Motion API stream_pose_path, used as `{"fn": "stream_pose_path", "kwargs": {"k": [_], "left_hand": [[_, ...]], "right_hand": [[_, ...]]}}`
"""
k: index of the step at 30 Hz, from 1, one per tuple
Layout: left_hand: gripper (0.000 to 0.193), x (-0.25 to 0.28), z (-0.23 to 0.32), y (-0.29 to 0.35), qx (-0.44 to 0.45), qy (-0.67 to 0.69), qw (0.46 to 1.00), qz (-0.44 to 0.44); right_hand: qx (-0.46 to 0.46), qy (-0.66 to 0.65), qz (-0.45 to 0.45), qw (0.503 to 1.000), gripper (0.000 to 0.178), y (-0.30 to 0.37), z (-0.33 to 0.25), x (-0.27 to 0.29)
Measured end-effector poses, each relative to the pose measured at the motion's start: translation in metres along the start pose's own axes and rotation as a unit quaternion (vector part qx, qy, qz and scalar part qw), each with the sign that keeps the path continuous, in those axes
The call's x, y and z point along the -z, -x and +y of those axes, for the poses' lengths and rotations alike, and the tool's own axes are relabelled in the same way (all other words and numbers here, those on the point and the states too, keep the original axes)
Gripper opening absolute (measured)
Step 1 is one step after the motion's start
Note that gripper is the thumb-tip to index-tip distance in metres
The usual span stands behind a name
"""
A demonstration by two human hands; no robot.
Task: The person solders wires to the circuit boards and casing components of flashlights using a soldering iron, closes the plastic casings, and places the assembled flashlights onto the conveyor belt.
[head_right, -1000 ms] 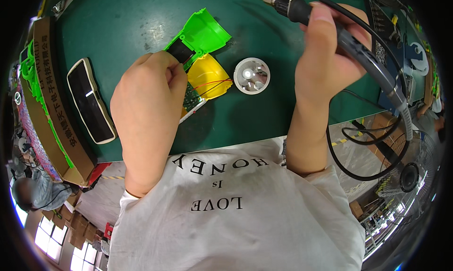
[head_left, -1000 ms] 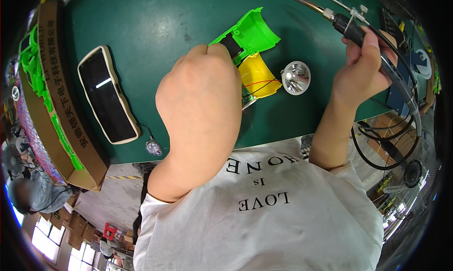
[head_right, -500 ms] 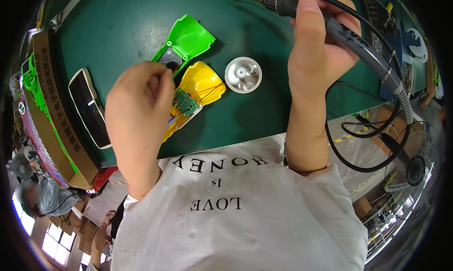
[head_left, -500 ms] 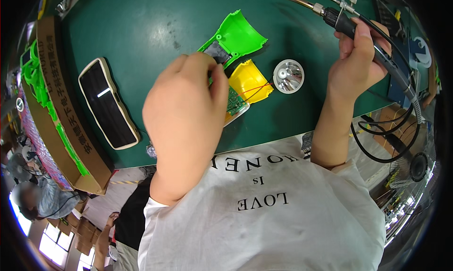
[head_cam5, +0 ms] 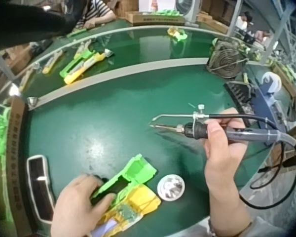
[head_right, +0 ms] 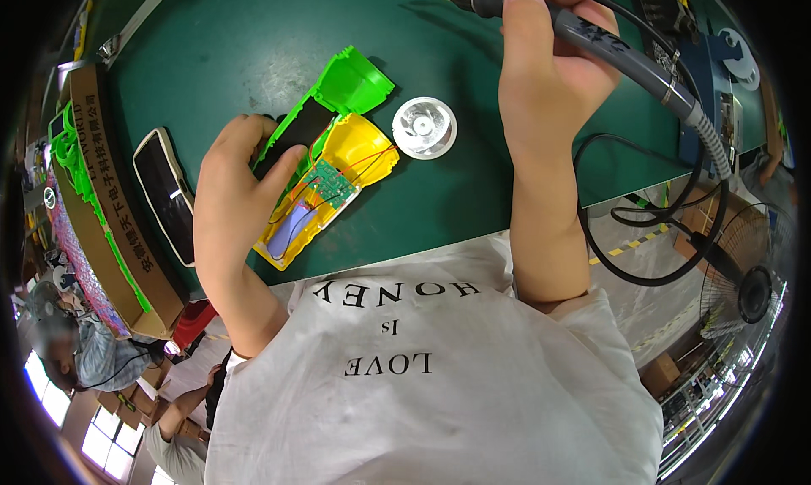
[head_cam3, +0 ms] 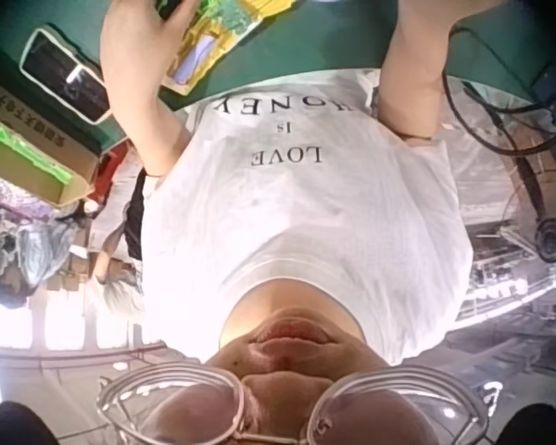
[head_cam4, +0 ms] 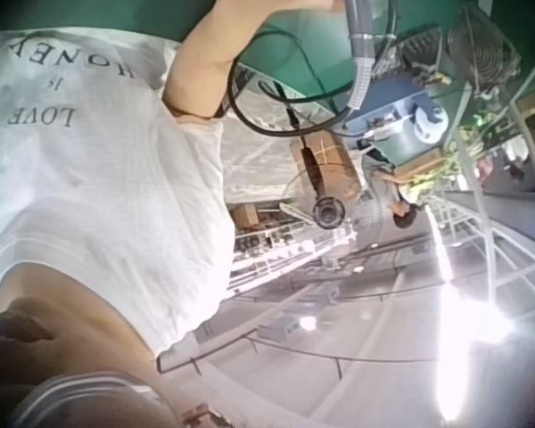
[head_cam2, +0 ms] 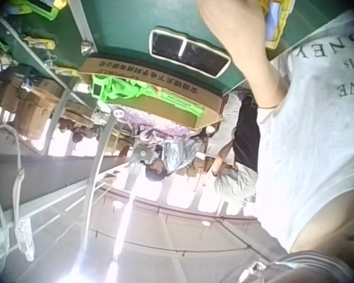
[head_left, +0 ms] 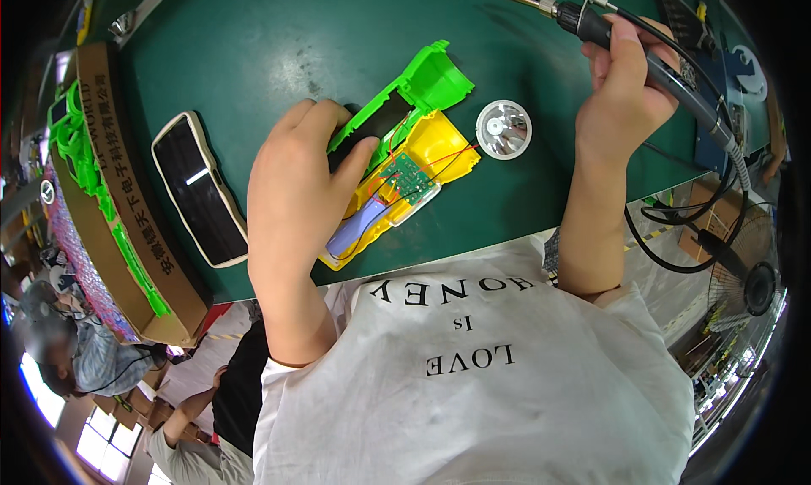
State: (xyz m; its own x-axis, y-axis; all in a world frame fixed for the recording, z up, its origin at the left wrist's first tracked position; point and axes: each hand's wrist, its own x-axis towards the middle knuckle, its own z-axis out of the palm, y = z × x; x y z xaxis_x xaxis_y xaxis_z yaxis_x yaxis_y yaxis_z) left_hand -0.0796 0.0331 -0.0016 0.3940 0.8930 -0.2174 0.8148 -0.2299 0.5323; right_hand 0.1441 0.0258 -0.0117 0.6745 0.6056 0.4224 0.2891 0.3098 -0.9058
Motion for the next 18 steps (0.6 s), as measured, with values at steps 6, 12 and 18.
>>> {"fn": "stream_pose_path", "kwargs": {"k": [6, 12, 18], "left_hand": [[0.023, -0.003, 0.006, 0.016, -0.068, -0.080, 0.990, 0.099], [0.037, -0.004, 0.019, 0.043, -0.082, -0.156, 0.973, 0.146], [0.055, -0.029, 0.025, 0.060, -0.076, -0.185, 0.968, 0.151]], "right_hand": [[0.022, -0.044, -0.003, 0.999, 0.009, -0.001, 0.002, 0.003], [0.033, -0.054, 0.000, 0.998, 0.010, 0.001, 0.004, 0.007], [0.029, -0.071, 0.002, 0.997, 0.009, 0.000, 0.000, 0.005]]}}
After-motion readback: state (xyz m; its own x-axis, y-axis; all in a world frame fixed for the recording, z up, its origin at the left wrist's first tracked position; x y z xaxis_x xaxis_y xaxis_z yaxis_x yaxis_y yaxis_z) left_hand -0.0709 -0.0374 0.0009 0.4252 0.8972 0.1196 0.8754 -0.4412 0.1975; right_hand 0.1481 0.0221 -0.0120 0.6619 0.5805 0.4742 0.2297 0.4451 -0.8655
